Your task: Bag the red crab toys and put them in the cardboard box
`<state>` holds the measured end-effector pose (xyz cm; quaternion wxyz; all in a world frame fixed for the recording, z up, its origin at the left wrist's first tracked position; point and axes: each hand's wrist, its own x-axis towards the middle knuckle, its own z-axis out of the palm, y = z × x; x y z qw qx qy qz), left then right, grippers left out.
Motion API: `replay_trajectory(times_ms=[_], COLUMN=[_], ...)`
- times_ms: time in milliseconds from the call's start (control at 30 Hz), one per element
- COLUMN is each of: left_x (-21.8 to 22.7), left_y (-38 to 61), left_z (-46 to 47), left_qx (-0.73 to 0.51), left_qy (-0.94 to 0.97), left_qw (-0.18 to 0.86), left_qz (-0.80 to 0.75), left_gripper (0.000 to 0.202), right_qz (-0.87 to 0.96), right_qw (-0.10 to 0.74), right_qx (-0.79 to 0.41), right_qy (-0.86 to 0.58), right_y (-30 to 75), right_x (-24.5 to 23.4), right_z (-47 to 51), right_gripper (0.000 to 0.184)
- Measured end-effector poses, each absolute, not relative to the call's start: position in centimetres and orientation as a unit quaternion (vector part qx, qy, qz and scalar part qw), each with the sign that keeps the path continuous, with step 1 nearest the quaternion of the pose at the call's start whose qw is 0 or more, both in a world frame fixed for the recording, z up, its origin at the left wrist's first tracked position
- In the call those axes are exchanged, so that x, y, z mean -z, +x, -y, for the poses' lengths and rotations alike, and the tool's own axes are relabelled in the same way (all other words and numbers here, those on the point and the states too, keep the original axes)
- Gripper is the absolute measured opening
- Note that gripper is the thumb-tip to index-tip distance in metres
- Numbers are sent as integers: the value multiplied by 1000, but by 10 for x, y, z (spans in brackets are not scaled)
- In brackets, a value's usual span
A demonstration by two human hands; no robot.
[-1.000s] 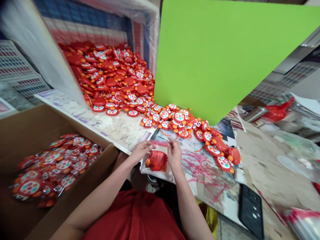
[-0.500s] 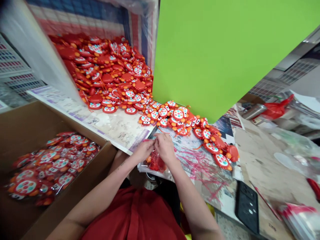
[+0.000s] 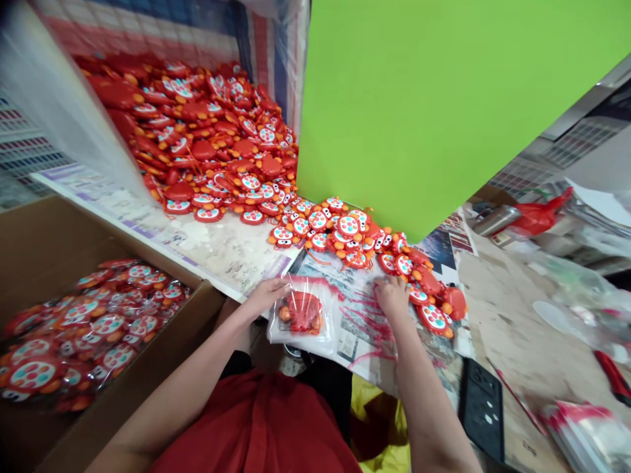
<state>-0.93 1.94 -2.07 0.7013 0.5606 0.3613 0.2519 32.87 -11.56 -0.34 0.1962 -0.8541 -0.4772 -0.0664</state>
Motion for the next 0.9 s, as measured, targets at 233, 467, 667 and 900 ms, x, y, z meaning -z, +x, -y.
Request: replay_trajectory(times_ms=[233,467,667,900], left_x=[-5,-24,-39,-57], left_y=[-6,-14,-23,-29], left_z=[-5,-2,-5,3], left_qx=[-242,-226,-253,-283], left_qy=[528,506,449,419], left_qw=[745,769,798,825], left_qz=[-329,-319,-312,-253], left_gripper=[32,43,45,21], right_qz=[542,500,502,605], right_qw=[358,472,517,473], right_qx=[-38,-353,-328,-273], right_qy=[-759,-634,-611,-580], right_y=[266,201,207,209], right_x=[-27,-30,-41,-66], right_z=[105,97,107,122], right_gripper=[32,38,31,22])
